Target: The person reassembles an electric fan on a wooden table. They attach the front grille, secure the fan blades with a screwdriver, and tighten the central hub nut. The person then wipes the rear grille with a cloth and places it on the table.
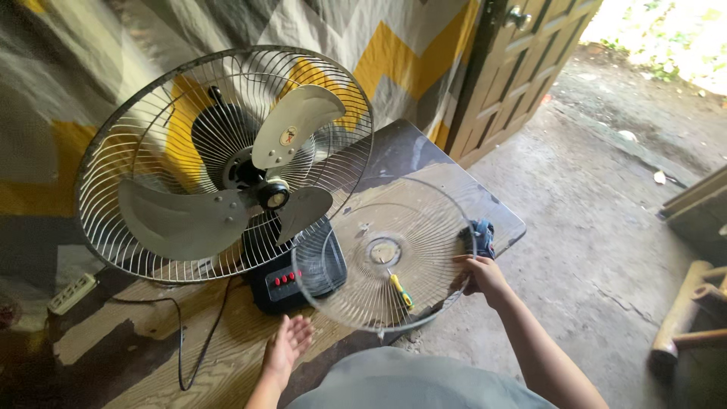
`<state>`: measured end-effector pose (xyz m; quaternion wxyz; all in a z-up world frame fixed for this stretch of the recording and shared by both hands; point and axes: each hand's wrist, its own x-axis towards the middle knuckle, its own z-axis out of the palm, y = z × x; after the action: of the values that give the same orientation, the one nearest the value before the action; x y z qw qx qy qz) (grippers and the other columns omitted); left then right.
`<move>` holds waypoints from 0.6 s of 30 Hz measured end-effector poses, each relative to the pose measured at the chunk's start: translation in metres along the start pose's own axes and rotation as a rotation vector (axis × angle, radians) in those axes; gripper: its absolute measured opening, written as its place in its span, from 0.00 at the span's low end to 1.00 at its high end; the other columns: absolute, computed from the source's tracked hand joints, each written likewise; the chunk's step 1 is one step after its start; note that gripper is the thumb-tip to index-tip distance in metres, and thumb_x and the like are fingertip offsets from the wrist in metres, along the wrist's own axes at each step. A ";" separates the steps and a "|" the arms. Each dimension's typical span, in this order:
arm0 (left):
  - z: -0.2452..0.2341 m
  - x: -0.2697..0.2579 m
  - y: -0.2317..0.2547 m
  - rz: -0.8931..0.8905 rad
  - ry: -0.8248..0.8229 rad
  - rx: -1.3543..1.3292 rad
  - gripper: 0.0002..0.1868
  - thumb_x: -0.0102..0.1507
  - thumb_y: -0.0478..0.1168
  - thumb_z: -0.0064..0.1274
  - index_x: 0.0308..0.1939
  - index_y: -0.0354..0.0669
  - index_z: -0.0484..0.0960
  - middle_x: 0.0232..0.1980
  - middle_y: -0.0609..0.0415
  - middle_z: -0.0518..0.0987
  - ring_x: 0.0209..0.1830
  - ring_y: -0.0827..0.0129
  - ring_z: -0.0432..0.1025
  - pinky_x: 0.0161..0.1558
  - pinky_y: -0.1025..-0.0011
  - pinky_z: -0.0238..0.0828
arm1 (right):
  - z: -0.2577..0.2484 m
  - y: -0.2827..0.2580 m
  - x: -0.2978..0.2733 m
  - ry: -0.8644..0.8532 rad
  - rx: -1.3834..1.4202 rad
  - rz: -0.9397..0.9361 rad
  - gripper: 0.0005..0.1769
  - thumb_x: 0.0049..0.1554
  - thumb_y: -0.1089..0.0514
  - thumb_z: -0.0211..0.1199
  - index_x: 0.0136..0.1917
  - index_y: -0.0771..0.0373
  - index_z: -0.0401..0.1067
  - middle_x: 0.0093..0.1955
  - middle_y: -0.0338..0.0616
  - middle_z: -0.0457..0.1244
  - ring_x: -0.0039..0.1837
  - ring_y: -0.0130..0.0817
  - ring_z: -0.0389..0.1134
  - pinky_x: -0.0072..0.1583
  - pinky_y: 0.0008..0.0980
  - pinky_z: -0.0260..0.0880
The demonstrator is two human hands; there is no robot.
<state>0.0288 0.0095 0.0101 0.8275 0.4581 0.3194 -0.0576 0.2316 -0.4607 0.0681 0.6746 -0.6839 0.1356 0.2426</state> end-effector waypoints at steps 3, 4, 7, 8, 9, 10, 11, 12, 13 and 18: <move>0.017 0.002 0.020 -0.036 -0.154 -0.114 0.47 0.63 0.72 0.36 0.72 0.38 0.63 0.69 0.43 0.74 0.65 0.58 0.72 0.58 0.58 0.73 | 0.004 0.012 0.003 -0.061 -0.062 0.000 0.22 0.61 0.56 0.46 0.60 0.63 0.76 0.33 0.54 0.71 0.29 0.35 0.69 0.31 0.32 0.68; 0.024 0.000 0.026 -0.056 -0.190 -0.141 0.51 0.61 0.75 0.36 0.75 0.40 0.59 0.71 0.41 0.71 0.65 0.55 0.72 0.57 0.54 0.74 | 0.005 0.015 0.005 -0.073 -0.085 0.011 0.22 0.61 0.57 0.46 0.60 0.63 0.76 0.32 0.54 0.71 0.29 0.35 0.69 0.31 0.32 0.67; 0.043 -0.001 0.043 -0.060 -0.297 -0.115 0.61 0.55 0.80 0.38 0.78 0.42 0.47 0.73 0.37 0.68 0.65 0.50 0.72 0.55 0.49 0.74 | 0.005 0.021 0.013 -0.047 -0.105 0.027 0.23 0.61 0.58 0.44 0.59 0.62 0.77 0.33 0.55 0.71 0.28 0.35 0.68 0.31 0.31 0.67; 0.047 0.000 0.048 -0.053 -0.331 -0.090 0.63 0.53 0.81 0.39 0.79 0.43 0.44 0.73 0.36 0.68 0.64 0.49 0.72 0.55 0.49 0.75 | 0.006 0.022 0.015 -0.049 -0.099 0.023 0.23 0.61 0.58 0.44 0.59 0.62 0.77 0.33 0.55 0.71 0.28 0.34 0.68 0.31 0.31 0.67; 0.052 0.001 0.051 -0.057 -0.351 -0.086 0.64 0.53 0.80 0.42 0.79 0.45 0.41 0.74 0.35 0.67 0.64 0.47 0.72 0.56 0.48 0.75 | 0.005 0.022 0.016 -0.050 -0.095 0.021 0.23 0.61 0.58 0.44 0.59 0.62 0.77 0.33 0.55 0.71 0.28 0.34 0.68 0.31 0.31 0.67; 0.056 0.004 0.054 -0.061 -0.371 -0.082 0.65 0.53 0.78 0.46 0.80 0.47 0.38 0.74 0.35 0.66 0.65 0.45 0.72 0.58 0.48 0.75 | 0.005 0.023 0.016 -0.052 -0.091 0.018 0.23 0.61 0.57 0.44 0.59 0.61 0.78 0.33 0.55 0.72 0.28 0.34 0.68 0.31 0.30 0.67; 0.060 0.007 0.055 -0.065 -0.391 -0.079 0.66 0.52 0.77 0.50 0.80 0.49 0.36 0.75 0.34 0.65 0.65 0.43 0.72 0.59 0.47 0.74 | 0.006 0.024 0.015 -0.046 -0.075 0.017 0.23 0.61 0.58 0.44 0.59 0.61 0.77 0.33 0.55 0.72 0.28 0.34 0.68 0.31 0.30 0.67; 0.062 0.008 0.054 -0.097 -0.393 -0.062 0.62 0.53 0.71 0.51 0.80 0.56 0.34 0.75 0.34 0.65 0.64 0.44 0.72 0.58 0.46 0.75 | 0.006 0.025 0.015 -0.040 -0.059 0.017 0.23 0.60 0.59 0.44 0.60 0.62 0.77 0.33 0.55 0.72 0.29 0.34 0.68 0.31 0.31 0.67; 0.065 0.011 0.054 -0.128 -0.396 -0.044 0.59 0.55 0.64 0.53 0.80 0.63 0.32 0.75 0.34 0.65 0.64 0.46 0.72 0.57 0.45 0.75 | 0.008 0.025 0.014 -0.033 -0.043 0.015 0.23 0.60 0.59 0.44 0.60 0.62 0.77 0.33 0.55 0.72 0.29 0.34 0.69 0.32 0.31 0.68; 0.077 0.021 0.051 -0.214 -0.383 -0.118 0.54 0.58 0.34 0.43 0.78 0.79 0.30 0.74 0.30 0.65 0.62 0.41 0.72 0.51 0.42 0.77 | 0.011 0.032 0.003 -0.013 -0.042 0.005 0.24 0.60 0.59 0.44 0.63 0.59 0.75 0.35 0.54 0.72 0.30 0.33 0.70 0.32 0.30 0.68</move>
<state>0.1013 -0.0184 0.0634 0.8877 0.3530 0.2062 -0.2119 0.2159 -0.4513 0.0395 0.6605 -0.6959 0.1279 0.2513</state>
